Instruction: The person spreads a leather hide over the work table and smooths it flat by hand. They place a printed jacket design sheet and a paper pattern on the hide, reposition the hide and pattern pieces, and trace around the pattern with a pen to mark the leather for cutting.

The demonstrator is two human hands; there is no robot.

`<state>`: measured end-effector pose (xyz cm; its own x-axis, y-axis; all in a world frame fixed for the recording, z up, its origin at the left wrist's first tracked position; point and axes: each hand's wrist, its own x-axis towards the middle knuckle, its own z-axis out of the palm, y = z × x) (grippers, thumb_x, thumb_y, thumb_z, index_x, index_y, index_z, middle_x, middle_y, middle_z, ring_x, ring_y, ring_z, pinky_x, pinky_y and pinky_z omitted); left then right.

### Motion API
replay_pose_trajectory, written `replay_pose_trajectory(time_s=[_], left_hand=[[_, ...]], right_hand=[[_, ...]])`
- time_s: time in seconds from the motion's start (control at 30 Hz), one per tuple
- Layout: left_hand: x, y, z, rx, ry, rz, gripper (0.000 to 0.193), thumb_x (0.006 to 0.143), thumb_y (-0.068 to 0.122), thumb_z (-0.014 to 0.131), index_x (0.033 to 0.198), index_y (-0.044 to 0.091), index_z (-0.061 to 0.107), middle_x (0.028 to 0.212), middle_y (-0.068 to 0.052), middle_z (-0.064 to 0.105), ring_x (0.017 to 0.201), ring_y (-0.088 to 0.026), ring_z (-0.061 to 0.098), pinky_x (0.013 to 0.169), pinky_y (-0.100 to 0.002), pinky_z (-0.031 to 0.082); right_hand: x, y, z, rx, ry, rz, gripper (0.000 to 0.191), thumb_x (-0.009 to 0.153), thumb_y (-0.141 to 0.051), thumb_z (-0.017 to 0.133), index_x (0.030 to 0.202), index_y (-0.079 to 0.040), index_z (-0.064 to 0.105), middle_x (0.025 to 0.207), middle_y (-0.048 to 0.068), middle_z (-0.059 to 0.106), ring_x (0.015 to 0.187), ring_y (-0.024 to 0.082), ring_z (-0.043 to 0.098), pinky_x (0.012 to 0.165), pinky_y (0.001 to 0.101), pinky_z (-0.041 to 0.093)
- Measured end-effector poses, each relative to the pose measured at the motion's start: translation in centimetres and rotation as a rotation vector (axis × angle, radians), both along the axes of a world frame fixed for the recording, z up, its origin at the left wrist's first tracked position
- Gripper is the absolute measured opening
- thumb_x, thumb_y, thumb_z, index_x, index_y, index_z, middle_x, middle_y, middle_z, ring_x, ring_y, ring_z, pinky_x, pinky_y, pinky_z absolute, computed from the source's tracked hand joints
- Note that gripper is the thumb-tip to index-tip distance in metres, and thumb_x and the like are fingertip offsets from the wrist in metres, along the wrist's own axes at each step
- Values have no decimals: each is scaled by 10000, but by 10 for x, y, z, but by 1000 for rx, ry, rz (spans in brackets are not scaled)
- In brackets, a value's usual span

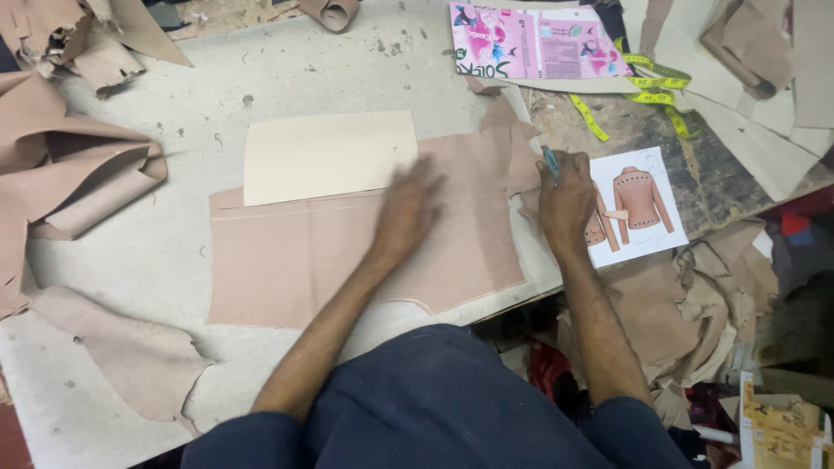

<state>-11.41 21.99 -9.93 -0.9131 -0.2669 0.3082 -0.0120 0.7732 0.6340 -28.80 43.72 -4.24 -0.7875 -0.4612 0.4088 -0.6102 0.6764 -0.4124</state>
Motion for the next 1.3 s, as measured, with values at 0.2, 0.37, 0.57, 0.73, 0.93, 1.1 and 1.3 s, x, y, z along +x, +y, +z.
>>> replay_pose_trajectory(time_s=[0.2, 0.37, 0.57, 0.73, 0.93, 1.1, 1.3], left_hand=[[92, -99, 9, -64, -289, 817, 1157, 762, 401, 918, 1577, -51, 233, 1539, -432, 164, 1427, -544, 155, 1110, -713, 107], [94, -114, 31, 18, -328, 865, 1240, 651, 409, 976, 1575, -10, 262, 1405, -352, 383, 1285, -471, 369, 1027, -648, 300], [77, -123, 42, 64, -168, 830, 1012, 656, 172, 965, 1485, -26, 419, 1271, -256, 524, 1164, -383, 523, 996, -541, 495], [48, -108, 17, 965, 131, 315, 403, 936, 37, 698, 1297, -43, 537, 1192, -188, 716, 971, -206, 746, 645, -305, 649], [41, -106, 6, 877, 130, 351, 269, 940, -33, 695, 1174, -86, 573, 1071, -196, 746, 862, -186, 756, 573, -291, 637], [61, -119, 23, 972, 311, 421, 258, 958, -51, 672, 1182, -61, 545, 1073, -186, 743, 868, -177, 752, 588, -281, 663], [49, -97, 27, 1023, 176, 331, 247, 953, -59, 673, 1162, -46, 542, 1074, -181, 738, 911, -169, 749, 618, -288, 660]], right_hand=[[41, -51, -25, -77, -342, 308, 272, 946, -202, 730, 1162, -37, 736, 997, 167, 678, 927, 360, 674, 806, 444, 519], [56, -124, -43, -109, -443, 320, 348, 920, -235, 777, 1166, -2, 697, 1062, 182, 673, 997, 344, 660, 870, 446, 505], [36, -142, -66, -108, -736, 357, 246, 883, -213, 816, 985, -6, 732, 908, 155, 731, 855, 257, 675, 816, 380, 548], [14, -96, -67, -337, -537, 217, 246, 900, -178, 782, 1082, -47, 683, 1014, 80, 714, 918, 179, 677, 830, 318, 541], [2, -25, -47, -207, -237, 137, 286, 902, -70, 769, 1188, -54, 761, 1097, 144, 697, 976, 253, 695, 856, 365, 551], [17, -4, -48, -420, -511, 37, 259, 929, -27, 698, 1184, -20, 746, 1071, 82, 701, 680, 116, 639, 534, 262, 503], [18, 11, -40, -780, -585, -95, 192, 1012, -54, 675, 1171, 32, 738, 968, 49, 714, 547, 57, 517, 473, 229, 392]])
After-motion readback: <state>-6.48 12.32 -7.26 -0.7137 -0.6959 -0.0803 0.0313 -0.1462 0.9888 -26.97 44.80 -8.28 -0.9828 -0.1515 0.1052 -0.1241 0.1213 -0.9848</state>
